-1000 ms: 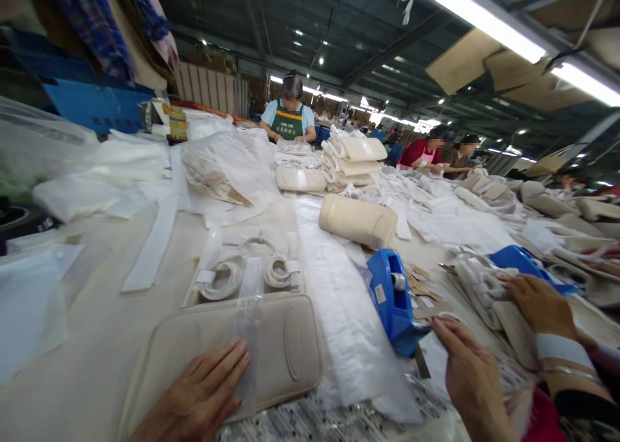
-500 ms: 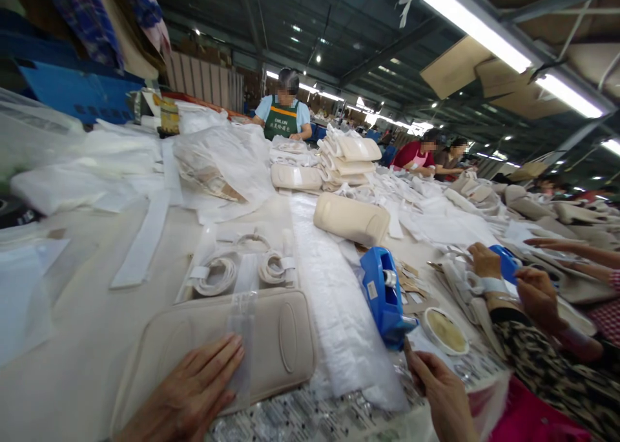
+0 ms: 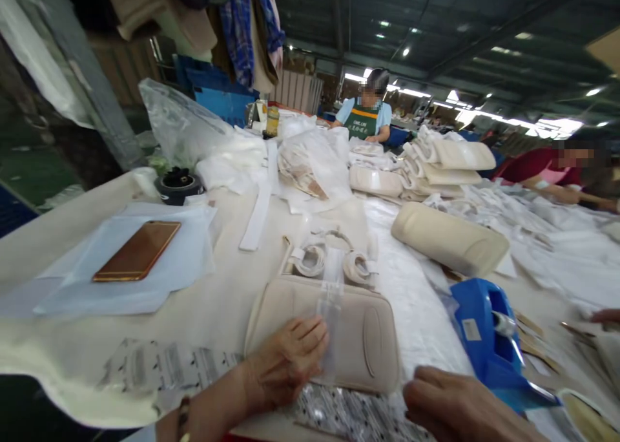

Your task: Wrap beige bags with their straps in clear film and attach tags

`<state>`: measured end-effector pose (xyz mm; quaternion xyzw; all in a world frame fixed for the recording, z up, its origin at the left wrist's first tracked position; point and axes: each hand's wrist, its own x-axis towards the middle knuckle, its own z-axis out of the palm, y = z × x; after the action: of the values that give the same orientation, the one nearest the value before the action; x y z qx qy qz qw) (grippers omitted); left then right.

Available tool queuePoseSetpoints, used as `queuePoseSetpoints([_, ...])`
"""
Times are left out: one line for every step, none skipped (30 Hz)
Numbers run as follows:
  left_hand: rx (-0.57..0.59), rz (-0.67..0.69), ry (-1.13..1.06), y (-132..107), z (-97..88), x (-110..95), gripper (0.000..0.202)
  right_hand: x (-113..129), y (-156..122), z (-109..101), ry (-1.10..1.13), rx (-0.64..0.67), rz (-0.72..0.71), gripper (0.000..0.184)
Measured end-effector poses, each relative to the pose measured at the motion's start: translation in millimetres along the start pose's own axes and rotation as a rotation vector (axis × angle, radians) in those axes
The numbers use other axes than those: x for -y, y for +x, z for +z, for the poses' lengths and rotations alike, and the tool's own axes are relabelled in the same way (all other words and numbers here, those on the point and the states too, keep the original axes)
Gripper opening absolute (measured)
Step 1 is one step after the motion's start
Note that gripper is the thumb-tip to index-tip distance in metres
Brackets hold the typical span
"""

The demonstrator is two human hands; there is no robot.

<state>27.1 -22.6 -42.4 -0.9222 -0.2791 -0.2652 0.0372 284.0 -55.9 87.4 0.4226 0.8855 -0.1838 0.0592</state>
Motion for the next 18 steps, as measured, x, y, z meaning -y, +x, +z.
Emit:
queuePoseSetpoints([-0.001, -0.007, -0.001, -0.7, 1.1, -0.1, 0.035, 6.2, 23.1, -10.6, -0.063, 0.096, -0.063, 0.023])
queuePoseSetpoints([0.004, -0.014, -0.006, -1.5, 2.1, -0.4, 0.035, 10.2, 45.7, -18.0, -0.14, 0.146, -0.107, 0.021])
queuePoseSetpoints([0.013, -0.019, -0.014, -2.2, 2.8, -0.8, 0.035, 11.9, 67.1, -22.5, -0.205, 0.178, -0.15, 0.019])
queuePoseSetpoints([0.024, -0.022, -0.025, -2.6, 3.2, -1.1, 0.035, 11.6, 86.6, -24.7, -0.265, 0.191, -0.19, 0.017])
queuePoseSetpoints([0.036, -0.024, -0.036, -2.8, 3.3, -1.4, 0.035, 9.9, 103.6, -25.0, -0.322, 0.191, -0.223, 0.016])
queuePoseSetpoints([0.047, -0.025, -0.046, -2.8, 3.3, -1.5, 0.034, 7.3, 118.0, -24.2, -0.37, 0.186, -0.251, 0.016])
queuePoseSetpoints([0.055, -0.024, -0.054, -2.7, 3.3, -1.4, 0.032, 4.6, 129.8, -22.9, -0.412, 0.18, -0.274, 0.018])
queuePoseSetpoints([0.061, -0.021, -0.058, -2.5, 3.4, -1.2, 0.03, 2.2, 139.1, -21.4, -0.447, 0.172, -0.291, 0.019])
queuePoseSetpoints([0.06, -0.014, -0.061, -2.4, 3.9, -0.8, 0.027, 0.3, 146.2, -20.0, -0.476, 0.164, -0.299, 0.021])
queuePoseSetpoints([0.053, -0.006, -0.061, -2.4, 4.7, -0.3, 0.023, -0.7, 151.6, -18.8, -0.495, 0.155, -0.304, 0.023])
queuePoseSetpoints([0.044, 0.002, -0.062, -2.7, 6.0, 0.1, 0.02, -0.9, 155.7, -18.0, -0.505, 0.153, -0.304, 0.024])
queuePoseSetpoints([0.037, 0.009, -0.065, -3.2, 7.5, 0.5, 0.018, -0.4, 158.9, -17.4, -0.502, 0.157, -0.294, 0.024])
queuePoseSetpoints([0.035, 0.011, -0.069, -3.8, 9.1, 0.7, 0.017, 0.5, 161.8, -17.1, -0.49, 0.161, -0.27, 0.024])
queuePoseSetpoints([0.037, 0.012, -0.075, -4.5, 10.6, 0.8, 0.018, 1.5, 164.6, -17.0, -0.472, 0.168, -0.234, 0.023])
queuePoseSetpoints([0.044, 0.011, -0.082, -5.2, 11.8, 0.7, 0.019, 2.3, 167.8, -17.3, -0.452, 0.175, -0.193, 0.02])
queuePoseSetpoints([0.055, 0.012, -0.091, -5.7, 12.6, 0.6, 0.02, 2.6, 171.3, -18.0, -0.432, 0.18, -0.149, 0.017])
queuePoseSetpoints([0.066, 0.013, -0.098, -6.0, 13.0, 0.4, 0.022, 2.1, 175.3, -19.2, -0.416, 0.182, -0.107, 0.014])
queuePoseSetpoints([0.076, 0.012, -0.105, -6.1, 12.9, 0.1, 0.023, 0.7, 179.3, -20.9, -0.408, 0.173, -0.068, 0.01])
